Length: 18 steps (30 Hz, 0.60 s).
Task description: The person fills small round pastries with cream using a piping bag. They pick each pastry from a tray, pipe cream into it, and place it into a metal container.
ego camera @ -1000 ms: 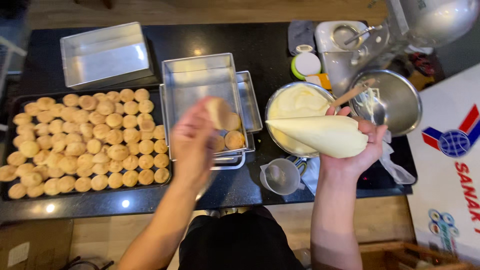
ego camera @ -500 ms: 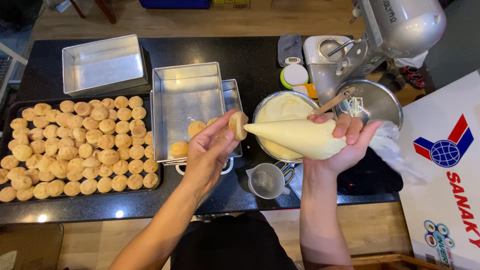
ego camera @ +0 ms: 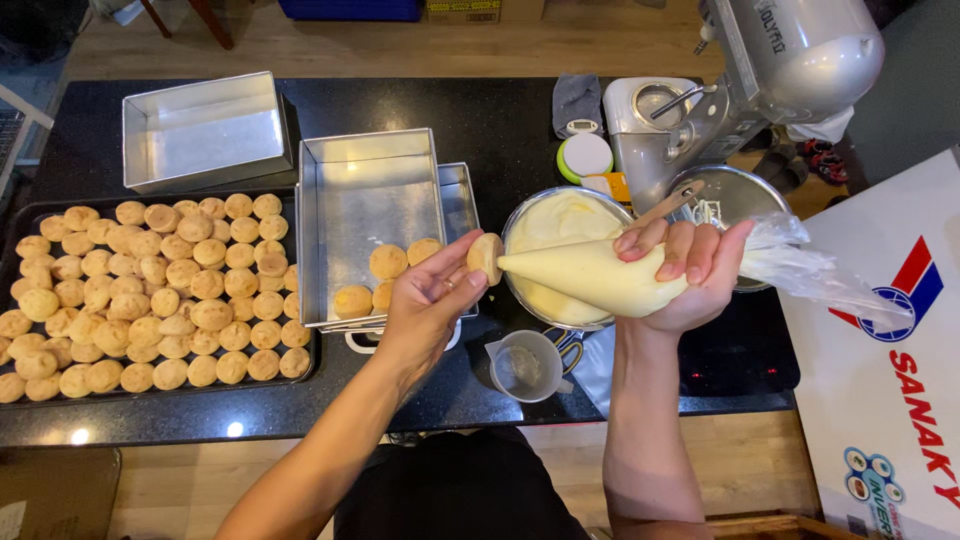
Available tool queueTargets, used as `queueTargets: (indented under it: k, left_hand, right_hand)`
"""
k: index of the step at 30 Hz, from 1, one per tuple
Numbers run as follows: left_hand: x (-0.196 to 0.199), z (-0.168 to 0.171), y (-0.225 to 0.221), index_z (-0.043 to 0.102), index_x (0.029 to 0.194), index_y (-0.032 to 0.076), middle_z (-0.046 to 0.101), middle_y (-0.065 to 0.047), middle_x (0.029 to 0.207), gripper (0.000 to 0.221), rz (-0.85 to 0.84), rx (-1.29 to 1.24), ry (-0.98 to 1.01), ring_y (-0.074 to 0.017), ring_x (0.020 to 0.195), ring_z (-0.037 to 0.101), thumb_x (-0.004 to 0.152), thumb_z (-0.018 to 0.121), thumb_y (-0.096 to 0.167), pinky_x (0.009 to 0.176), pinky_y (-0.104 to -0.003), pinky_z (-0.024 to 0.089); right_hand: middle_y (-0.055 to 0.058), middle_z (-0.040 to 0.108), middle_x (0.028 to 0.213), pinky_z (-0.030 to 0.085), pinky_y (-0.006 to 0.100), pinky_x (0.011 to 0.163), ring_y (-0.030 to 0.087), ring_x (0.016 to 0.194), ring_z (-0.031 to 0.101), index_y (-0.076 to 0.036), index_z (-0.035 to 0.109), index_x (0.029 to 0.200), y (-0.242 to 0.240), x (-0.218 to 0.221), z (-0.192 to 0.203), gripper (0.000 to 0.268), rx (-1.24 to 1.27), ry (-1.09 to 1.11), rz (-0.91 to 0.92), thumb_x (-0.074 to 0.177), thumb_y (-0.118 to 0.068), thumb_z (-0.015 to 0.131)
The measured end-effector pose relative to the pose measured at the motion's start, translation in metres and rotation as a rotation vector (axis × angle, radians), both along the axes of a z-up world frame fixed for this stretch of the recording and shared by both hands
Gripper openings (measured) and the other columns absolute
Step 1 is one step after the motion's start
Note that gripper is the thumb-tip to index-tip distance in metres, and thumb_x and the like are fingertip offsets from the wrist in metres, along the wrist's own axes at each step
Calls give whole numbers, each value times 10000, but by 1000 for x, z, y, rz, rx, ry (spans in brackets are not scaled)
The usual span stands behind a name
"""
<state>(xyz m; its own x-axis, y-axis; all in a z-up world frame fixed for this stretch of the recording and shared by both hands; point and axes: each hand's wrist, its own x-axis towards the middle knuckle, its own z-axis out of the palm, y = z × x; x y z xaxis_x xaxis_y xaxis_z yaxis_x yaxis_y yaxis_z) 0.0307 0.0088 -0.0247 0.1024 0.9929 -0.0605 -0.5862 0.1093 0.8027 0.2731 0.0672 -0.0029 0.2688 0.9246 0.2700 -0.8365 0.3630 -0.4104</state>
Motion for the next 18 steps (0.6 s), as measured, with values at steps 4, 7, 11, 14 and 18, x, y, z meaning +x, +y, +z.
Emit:
queueTargets:
  k: [4,7,11,14,18]
  left_hand:
    - [1,-3,3,492,1501,-40,658,-141,1348,595,-12,-21,-1,-153,1164,649,940,685,3,999,-279,529]
    - [2,-5,4,495,1502,-35,657,-147,1347,591,-18,-39,2,-153,1155,654,944,683,12,999,-280,534]
    - [3,-5,6,494,1495,-37,651,-151,1360,590,-25,-36,-11,-156,1163,656,940,686,15,1004,-280,538]
    - [4,-5,7,494,1495,-37,650,-156,1362,590,-25,-35,-18,-161,1164,656,941,687,16,1005,-281,540]
    - [5,-5,7,498,1492,-38,650,-155,1363,582,-24,-38,-15,-160,1164,655,943,684,16,1003,-280,540]
  right_hand:
    - [40,361,461,474,438,556,289,425,404,-194,314,589,2,3,-6,666,-18,18,-23,1183,-487,247]
    - [43,360,507,474,437,552,289,416,400,-198,313,586,3,5,-9,669,-20,32,-34,1189,-481,246]
    - [48,375,478,481,443,559,299,424,417,-193,319,586,4,6,-9,671,9,21,-12,1183,-482,217]
    - [47,384,510,492,453,571,309,433,436,-195,327,590,3,3,-7,668,-8,2,-44,1181,-479,195]
    - [52,386,491,495,452,587,314,454,455,-193,329,606,3,-3,-4,663,27,-26,-77,1187,-473,179]
